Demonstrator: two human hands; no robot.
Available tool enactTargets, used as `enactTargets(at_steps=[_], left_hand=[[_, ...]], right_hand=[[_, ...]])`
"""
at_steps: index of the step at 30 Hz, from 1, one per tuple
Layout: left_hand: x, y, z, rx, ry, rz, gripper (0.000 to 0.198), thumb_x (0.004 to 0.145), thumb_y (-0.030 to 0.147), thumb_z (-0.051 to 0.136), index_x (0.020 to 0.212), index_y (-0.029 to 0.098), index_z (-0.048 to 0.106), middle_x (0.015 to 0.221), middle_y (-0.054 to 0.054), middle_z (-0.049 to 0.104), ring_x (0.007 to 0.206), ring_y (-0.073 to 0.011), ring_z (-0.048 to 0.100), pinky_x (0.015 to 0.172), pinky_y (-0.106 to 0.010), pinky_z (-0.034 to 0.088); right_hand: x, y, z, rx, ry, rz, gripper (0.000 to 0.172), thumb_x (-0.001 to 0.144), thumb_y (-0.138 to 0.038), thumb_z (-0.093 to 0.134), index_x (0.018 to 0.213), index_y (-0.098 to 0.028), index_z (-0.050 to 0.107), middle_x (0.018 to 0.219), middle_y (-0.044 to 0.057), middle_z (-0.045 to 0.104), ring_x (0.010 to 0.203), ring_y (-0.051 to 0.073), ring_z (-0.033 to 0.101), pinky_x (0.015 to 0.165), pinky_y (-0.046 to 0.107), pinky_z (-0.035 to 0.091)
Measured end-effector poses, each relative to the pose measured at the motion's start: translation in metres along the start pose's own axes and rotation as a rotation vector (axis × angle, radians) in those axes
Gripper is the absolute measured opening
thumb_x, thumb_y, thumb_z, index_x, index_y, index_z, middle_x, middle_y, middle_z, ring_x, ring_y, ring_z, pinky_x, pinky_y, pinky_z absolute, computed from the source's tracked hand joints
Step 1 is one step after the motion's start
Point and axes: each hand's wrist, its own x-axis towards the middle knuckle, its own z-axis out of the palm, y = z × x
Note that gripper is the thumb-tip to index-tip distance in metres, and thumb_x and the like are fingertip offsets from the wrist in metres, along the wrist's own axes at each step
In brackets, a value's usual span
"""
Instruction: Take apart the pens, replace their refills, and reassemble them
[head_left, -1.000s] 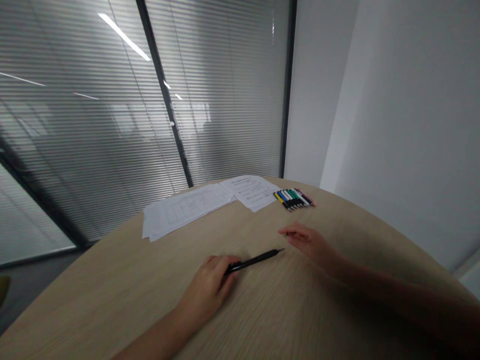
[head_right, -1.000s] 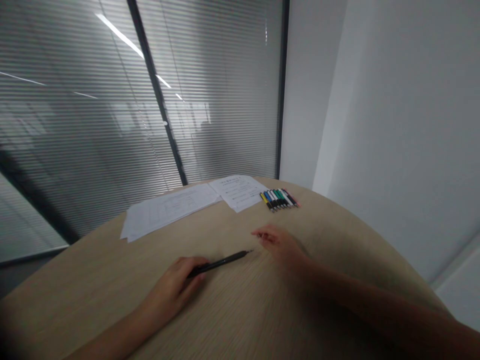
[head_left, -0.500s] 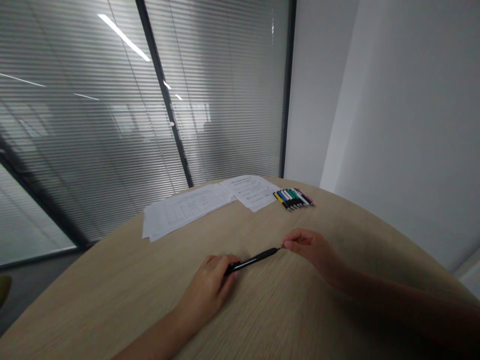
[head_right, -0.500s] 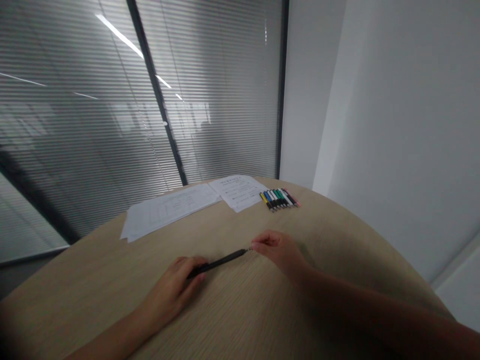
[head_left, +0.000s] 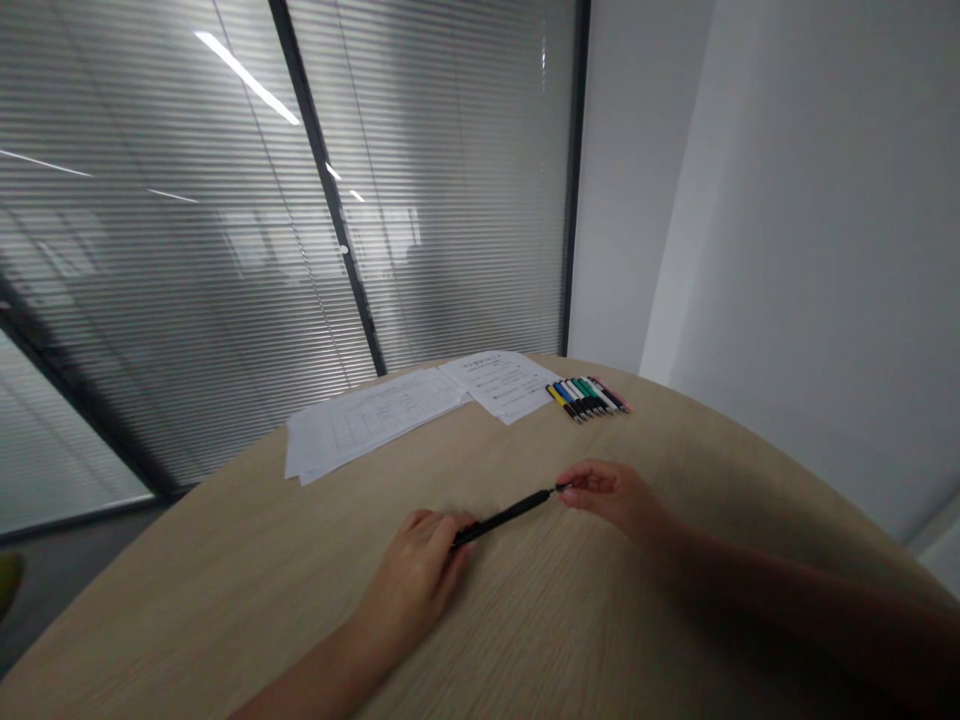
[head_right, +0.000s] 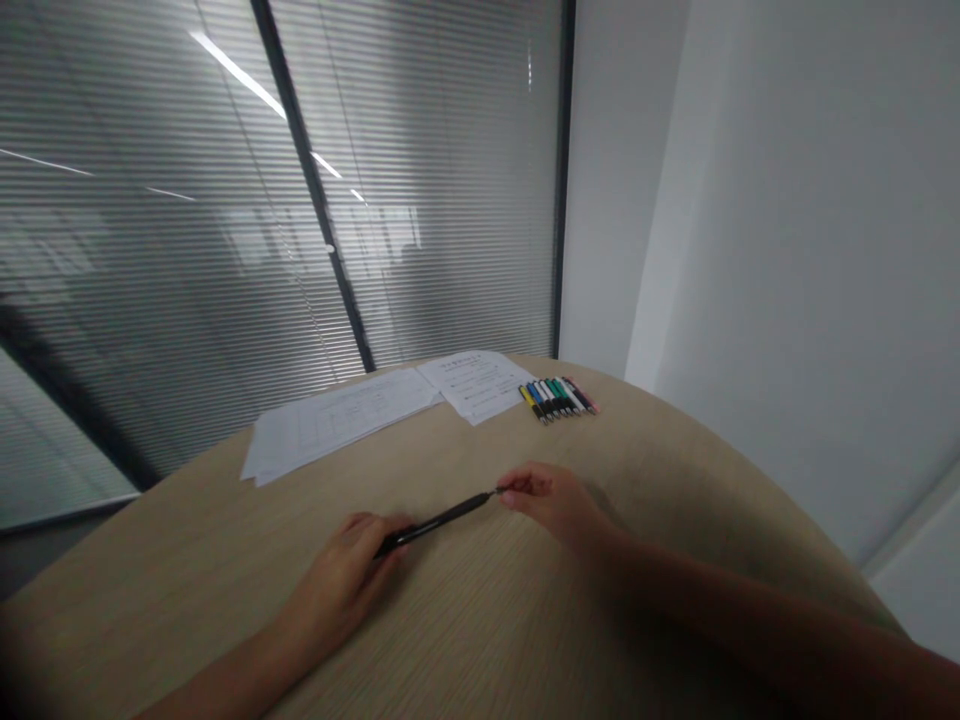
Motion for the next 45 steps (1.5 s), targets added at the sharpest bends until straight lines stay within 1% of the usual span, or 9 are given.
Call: enactTargets(at_steps=[4,8,16,22,26,29,35,39,45], left_hand=[[0.0005,0.0018,-0.0002,-0.006,-0.009,0.018,0.018,0.084,0.020,0.033,0.093,0.018,0.048,0.077,-0.005,0.062,0.071,-0.0171,0.057,0.067,-0.032,0.046],[0.0004,0.0009,0.0005,-0.018,-0.018,0.031,0.019,0.084,0.021,0.034,0.094,0.018,0.049,0.077,-0.005,0.062,0.071,-0.0173,0.058,0.068,-0.033,0.046],[0.0016,0.0010,-0.0005,0.015,-0.015,0.035,0.020,0.083,0.018,0.033,0.093,0.017,0.050,0.076,-0.005,0.063,0.070,-0.0171,0.058,0.068,-0.033,0.045],[0.0014,0.0012,-0.0012,-0.001,-0.031,0.058,0.020,0.082,0.018,0.034,0.092,0.018,0.051,0.074,-0.004,0.062,0.068,-0.0162,0.057,0.068,-0.032,0.044],[-0.0004,-0.0012,0.0022,-0.002,0.004,0.082,0.022,0.084,0.019,0.032,0.094,0.018,0.051,0.073,-0.004,0.061,0.069,-0.0167,0.056,0.068,-0.033,0.043],[-0.0006,-0.0024,0.0034,0.007,0.021,0.084,0.023,0.084,0.018,0.030,0.094,0.018,0.050,0.073,-0.004,0.061,0.069,-0.0168,0.056,0.068,-0.033,0.043],[0.0016,0.0001,0.0002,0.015,0.011,0.095,0.021,0.083,0.016,0.031,0.091,0.017,0.050,0.072,-0.004,0.061,0.067,-0.0170,0.057,0.067,-0.032,0.043],[0.0014,0.0006,-0.0004,-0.027,-0.019,0.112,0.019,0.085,0.019,0.032,0.091,0.017,0.050,0.072,-0.004,0.062,0.068,-0.0167,0.057,0.067,-0.031,0.044],[0.0009,0.0005,-0.0018,-0.067,-0.012,0.142,0.017,0.085,0.018,0.034,0.092,0.018,0.048,0.074,-0.003,0.062,0.069,-0.0159,0.057,0.066,-0.029,0.044]], right_hand=[[0.0040,0.0065,-0.0010,-0.037,-0.016,-0.016,0.024,0.063,-0.039,0.062,0.076,-0.020,0.061,0.072,0.002,0.064,0.069,0.015,0.060,0.067,0.030,0.046],[0.0046,0.0100,-0.0012,-0.080,-0.017,-0.038,0.019,0.066,-0.036,0.059,0.076,-0.020,0.061,0.072,0.001,0.064,0.070,0.015,0.060,0.067,0.029,0.046],[0.0033,0.0062,-0.0022,-0.080,-0.129,-0.061,0.017,0.065,-0.033,0.060,0.076,-0.019,0.060,0.072,0.002,0.064,0.067,0.015,0.060,0.064,0.028,0.045],[0.0015,0.0038,-0.0008,-0.203,-0.073,-0.071,0.012,0.067,-0.027,0.059,0.076,-0.020,0.060,0.069,0.000,0.063,0.065,0.013,0.058,0.061,0.025,0.045],[0.0021,0.0083,-0.0005,-0.283,-0.055,-0.091,0.011,0.069,-0.027,0.057,0.078,-0.020,0.061,0.067,-0.001,0.063,0.063,0.013,0.057,0.059,0.024,0.044],[0.0028,0.0108,-0.0010,-0.319,-0.069,-0.117,0.011,0.070,-0.026,0.056,0.078,-0.021,0.061,0.069,0.000,0.064,0.064,0.013,0.058,0.061,0.026,0.045],[0.0006,0.0096,-0.0018,-0.313,-0.086,-0.191,0.012,0.070,-0.024,0.055,0.079,-0.020,0.063,0.074,0.002,0.066,0.068,0.015,0.059,0.065,0.027,0.045],[-0.0017,0.0059,-0.0024,-0.294,-0.107,-0.177,0.012,0.069,-0.025,0.056,0.076,-0.020,0.064,0.073,0.002,0.066,0.069,0.016,0.060,0.066,0.028,0.045],[-0.0039,0.0050,-0.0017,-0.253,-0.132,-0.134,0.014,0.067,-0.029,0.058,0.075,-0.019,0.065,0.075,0.004,0.068,0.072,0.018,0.061,0.068,0.030,0.045]])
